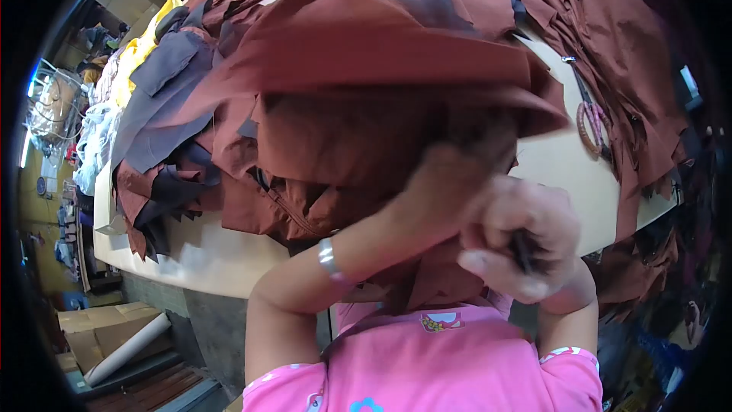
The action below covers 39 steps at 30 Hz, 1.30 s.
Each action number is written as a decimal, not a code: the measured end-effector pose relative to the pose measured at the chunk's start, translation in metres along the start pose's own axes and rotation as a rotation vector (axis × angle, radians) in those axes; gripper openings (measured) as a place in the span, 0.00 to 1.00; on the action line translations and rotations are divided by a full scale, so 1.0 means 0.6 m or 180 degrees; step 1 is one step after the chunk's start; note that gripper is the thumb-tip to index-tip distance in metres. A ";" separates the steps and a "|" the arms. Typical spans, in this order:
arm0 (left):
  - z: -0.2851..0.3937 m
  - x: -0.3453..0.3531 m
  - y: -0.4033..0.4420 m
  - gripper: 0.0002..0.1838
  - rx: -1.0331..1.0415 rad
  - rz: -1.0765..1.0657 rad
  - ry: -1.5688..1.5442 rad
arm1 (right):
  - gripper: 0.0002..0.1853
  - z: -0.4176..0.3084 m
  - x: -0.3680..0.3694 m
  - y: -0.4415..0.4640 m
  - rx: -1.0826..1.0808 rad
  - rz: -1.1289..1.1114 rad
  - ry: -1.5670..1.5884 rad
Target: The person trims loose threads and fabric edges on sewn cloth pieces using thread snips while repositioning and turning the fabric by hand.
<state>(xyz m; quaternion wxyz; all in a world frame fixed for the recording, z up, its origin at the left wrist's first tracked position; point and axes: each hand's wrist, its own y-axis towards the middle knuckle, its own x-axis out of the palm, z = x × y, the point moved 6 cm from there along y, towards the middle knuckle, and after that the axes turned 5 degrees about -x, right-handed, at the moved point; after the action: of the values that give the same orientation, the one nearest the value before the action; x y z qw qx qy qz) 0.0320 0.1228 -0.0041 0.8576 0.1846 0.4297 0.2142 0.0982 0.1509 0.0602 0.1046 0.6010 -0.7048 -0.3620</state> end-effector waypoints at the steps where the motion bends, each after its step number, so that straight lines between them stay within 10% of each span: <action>1: 0.000 0.035 -0.002 0.17 0.0184 -0.0231 0.0004 | 0.11 0.005 0.008 0.012 0.0020 0.0016 -0.0226; 6: 0.005 0.083 -0.012 0.17 0.0437 -0.0789 0.1002 | 0.14 0.154 -0.028 -0.010 0.0356 -0.0252 -0.2072; 12: 0.012 0.002 -0.029 0.28 -0.0578 -0.1855 -0.0280 | 0.18 0.232 -0.236 0.024 0.1891 0.2245 -0.0491; 15: 0.000 -0.045 -0.005 0.23 -0.0399 -0.1195 -0.0524 | 0.21 0.261 -0.247 0.008 0.2076 0.2158 -0.0602; 18: -0.050 -0.102 0.020 0.20 -0.2251 -0.1113 -0.1474 | 0.25 0.233 -0.227 0.014 0.1811 0.1131 -0.2493; 26: -0.117 -0.127 0.129 0.27 -0.1897 -0.1293 -0.0655 | 0.27 0.226 -0.130 0.035 0.1846 0.0804 -0.1001; 32: -0.154 -0.173 0.249 0.27 -0.2044 -0.0473 -0.0938 | 0.19 0.211 -0.133 0.051 0.1786 0.0474 -0.2236; 36: -0.118 -0.189 0.288 0.31 -0.0465 -0.0032 -0.0537 | 0.13 0.094 -0.142 0.037 0.0494 -0.0069 -0.1019; 39: -0.142 -0.120 0.271 0.34 0.0315 -0.0024 0.0384 | 0.11 0.105 -0.207 -0.024 0.1799 0.0198 -0.0264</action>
<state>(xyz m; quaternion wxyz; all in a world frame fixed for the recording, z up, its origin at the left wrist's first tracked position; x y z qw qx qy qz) -0.1105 0.2330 0.0767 0.8208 0.2119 0.4913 0.2002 0.1042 0.2893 0.0415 -0.0850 0.5691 -0.7995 -0.1721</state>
